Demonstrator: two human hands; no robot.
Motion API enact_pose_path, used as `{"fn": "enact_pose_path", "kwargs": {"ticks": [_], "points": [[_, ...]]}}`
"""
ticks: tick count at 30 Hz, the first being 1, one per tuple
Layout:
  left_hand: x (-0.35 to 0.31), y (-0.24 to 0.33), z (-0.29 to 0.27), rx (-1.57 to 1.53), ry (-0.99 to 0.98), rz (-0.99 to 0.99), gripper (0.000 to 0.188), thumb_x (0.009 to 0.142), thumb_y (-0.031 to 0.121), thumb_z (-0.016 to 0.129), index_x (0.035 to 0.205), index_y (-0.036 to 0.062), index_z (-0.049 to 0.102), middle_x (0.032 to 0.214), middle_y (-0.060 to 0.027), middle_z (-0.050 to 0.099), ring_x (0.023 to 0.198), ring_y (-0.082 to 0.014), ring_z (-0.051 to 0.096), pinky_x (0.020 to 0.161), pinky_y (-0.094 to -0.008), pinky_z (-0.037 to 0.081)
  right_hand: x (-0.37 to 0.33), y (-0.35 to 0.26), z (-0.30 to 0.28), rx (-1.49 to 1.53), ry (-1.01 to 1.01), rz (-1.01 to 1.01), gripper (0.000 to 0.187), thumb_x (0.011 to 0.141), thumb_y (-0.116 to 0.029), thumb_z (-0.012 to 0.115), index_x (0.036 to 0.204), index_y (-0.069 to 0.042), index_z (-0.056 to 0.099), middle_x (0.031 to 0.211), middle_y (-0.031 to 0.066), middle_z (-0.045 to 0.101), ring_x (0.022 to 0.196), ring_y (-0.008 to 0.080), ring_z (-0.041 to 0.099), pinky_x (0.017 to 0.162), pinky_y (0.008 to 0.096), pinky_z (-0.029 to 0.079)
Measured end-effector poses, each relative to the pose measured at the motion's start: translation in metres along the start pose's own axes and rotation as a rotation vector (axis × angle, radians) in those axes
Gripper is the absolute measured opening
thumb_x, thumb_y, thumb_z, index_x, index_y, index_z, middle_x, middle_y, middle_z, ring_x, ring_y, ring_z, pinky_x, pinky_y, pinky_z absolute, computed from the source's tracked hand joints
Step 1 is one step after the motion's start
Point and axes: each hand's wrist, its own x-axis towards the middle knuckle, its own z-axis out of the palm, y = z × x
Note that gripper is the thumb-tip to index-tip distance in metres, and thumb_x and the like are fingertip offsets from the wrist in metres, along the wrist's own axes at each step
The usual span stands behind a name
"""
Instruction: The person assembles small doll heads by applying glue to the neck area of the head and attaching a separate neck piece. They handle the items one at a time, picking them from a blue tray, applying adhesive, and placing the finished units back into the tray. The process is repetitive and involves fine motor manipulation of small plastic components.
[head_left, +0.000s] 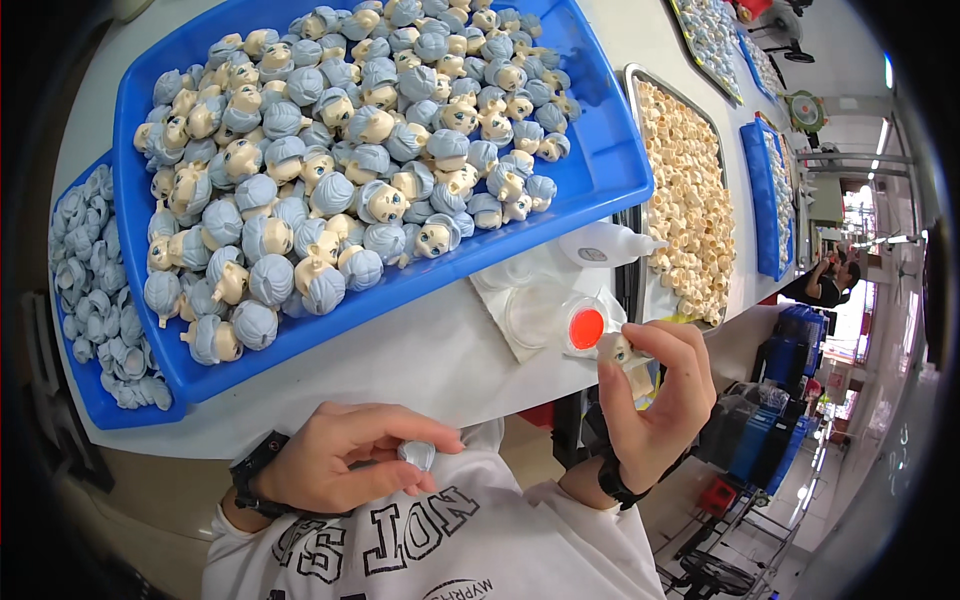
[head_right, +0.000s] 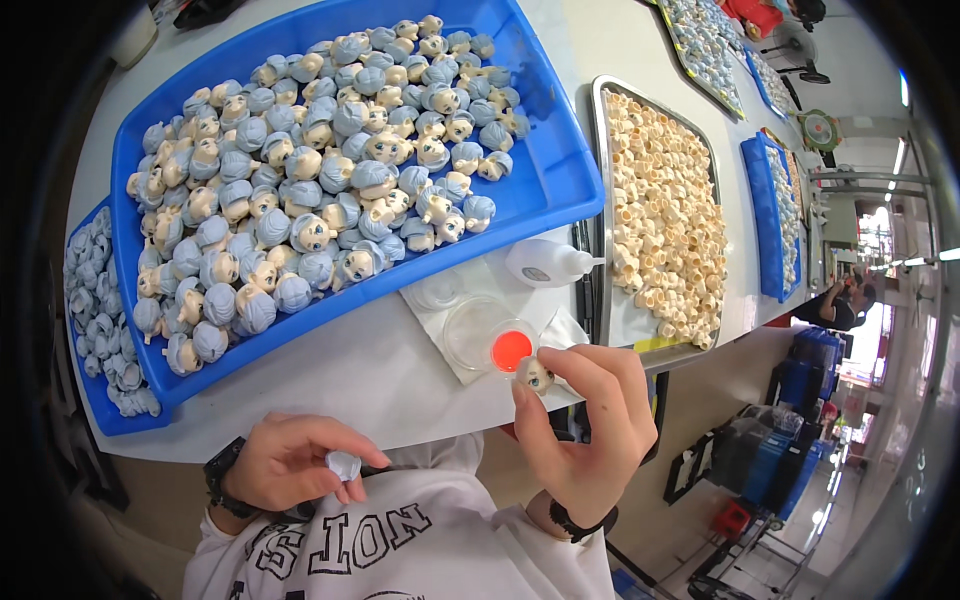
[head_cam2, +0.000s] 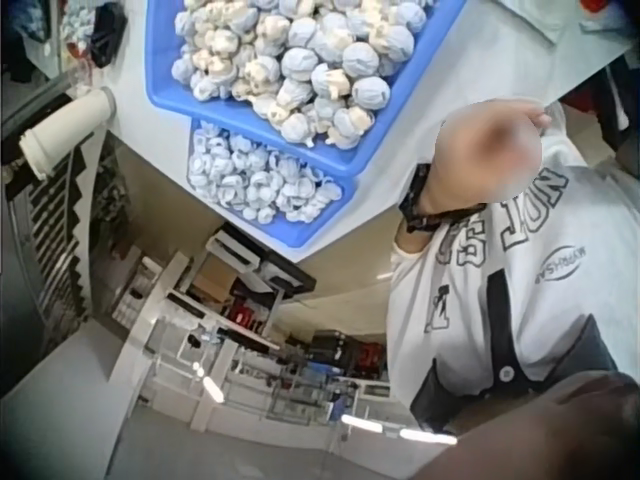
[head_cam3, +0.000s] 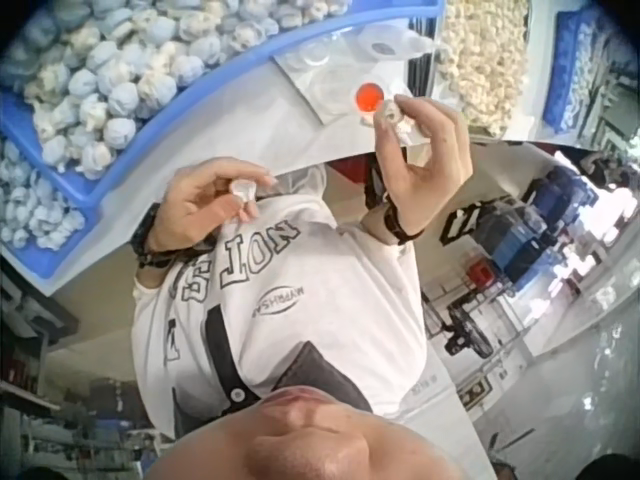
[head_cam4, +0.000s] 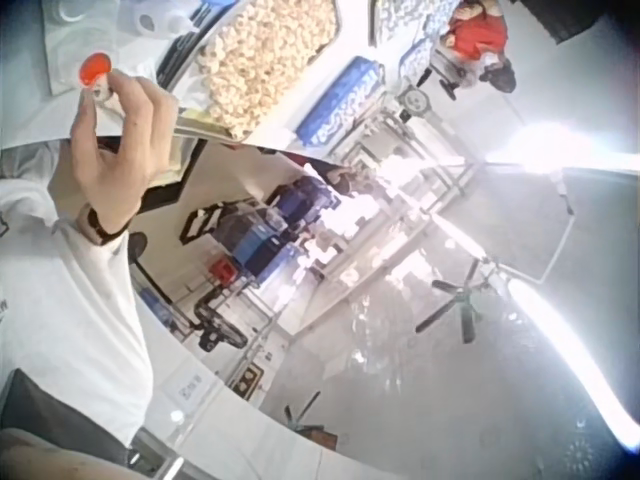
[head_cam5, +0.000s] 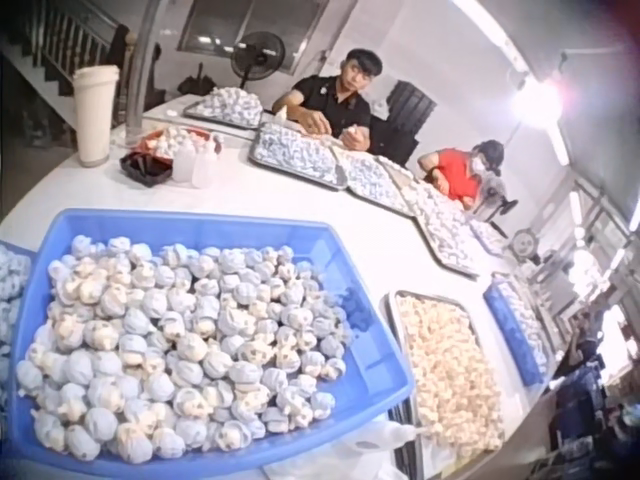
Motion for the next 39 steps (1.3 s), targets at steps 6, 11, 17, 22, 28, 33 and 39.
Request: {"fn": "enact_pose_path", "kwargs": {"ticks": [6,11,17,22,28,33,39], "points": [[0.0005,0.0004,-0.0024,0.112,0.012,0.017,0.024,0.082,0.002,0.065,0.103,-0.0095,0.060,0.104,-0.0220,0.060,0.078,-0.0228,0.066,0.067,-0.0303,0.056,0.0063,0.0020,0.0009,-0.031,-0.077,-0.035,0.032,0.058,0.001,0.074,0.089,-0.002,0.065,0.081,0.0092,0.059,0.069,0.0218,0.055,0.059,0.0287,0.043],[0.0014,0.0009,-0.0025,0.136,0.027,0.043,0.024,0.081,0.000,0.065,0.103,-0.0095,0.060,0.102,-0.0212,0.060,0.077,-0.0226,0.066,0.067,-0.0301,0.055,0.0070,0.0046,0.0011,-0.049,-0.106,-0.058,0.033,0.057,0.001,0.075,0.089,-0.003,0.065,0.080,0.0087,0.059,0.071,0.0214,0.055,0.059,0.0292,0.042],[0.0016,0.0010,-0.0028,0.137,0.033,0.041,0.024,0.081,0.000,0.065,0.103,-0.0091,0.060,0.102,-0.0213,0.060,0.077,-0.0226,0.066,0.067,-0.0301,0.056,0.0064,0.0072,0.0020,-0.050,-0.121,-0.066,0.034,0.056,0.000,0.076,0.089,-0.004,0.067,0.082,0.0080,0.057,0.072,0.0207,0.056,0.060,0.0298,0.043],[0.0018,0.0020,-0.0013,0.119,0.050,0.029,0.025,0.081,0.002,0.066,0.103,-0.0084,0.060,0.100,-0.0210,0.061,0.078,-0.0223,0.066,0.068,-0.0303,0.056,0.0058,0.0072,0.0019,-0.052,-0.115,-0.049,0.034,0.056,-0.001,0.076,0.089,-0.005,0.068,0.084,0.0079,0.055,0.072,0.0205,0.056,0.060,0.0301,0.043],[0.0015,-0.0005,0.0030,0.020,0.120,0.092,0.026,0.081,-0.002,0.060,0.107,-0.0087,0.059,0.110,-0.0215,0.054,0.085,-0.0248,0.064,0.070,-0.0314,0.056,0.0051,0.0095,0.0000,-0.045,-0.127,-0.042,0.035,0.057,-0.001,0.077,0.090,-0.005,0.067,0.085,0.0080,0.055,0.074,0.0206,0.055,0.061,0.0298,0.043],[0.0003,-0.0047,-0.0017,0.012,0.058,0.148,0.030,0.083,-0.002,0.057,0.113,-0.0067,0.057,0.116,-0.0155,0.051,0.096,-0.0184,0.060,0.081,-0.0280,0.051,0.0025,0.0084,-0.0037,-0.037,-0.127,-0.014,0.035,0.057,-0.001,0.076,0.090,-0.006,0.067,0.086,0.0078,0.056,0.075,0.0205,0.055,0.063,0.0297,0.043],[0.0000,-0.0034,0.0059,-0.141,0.202,0.074,0.032,0.079,-0.004,0.061,0.110,-0.0097,0.053,0.108,-0.0199,0.053,0.090,-0.0228,0.061,0.075,-0.0316,0.054,0.0008,0.0095,-0.0041,-0.031,-0.127,-0.035,0.033,0.057,-0.001,0.077,0.088,-0.006,0.065,0.087,0.0080,0.056,0.075,0.0207,0.056,0.062,0.0297,0.043]]}}
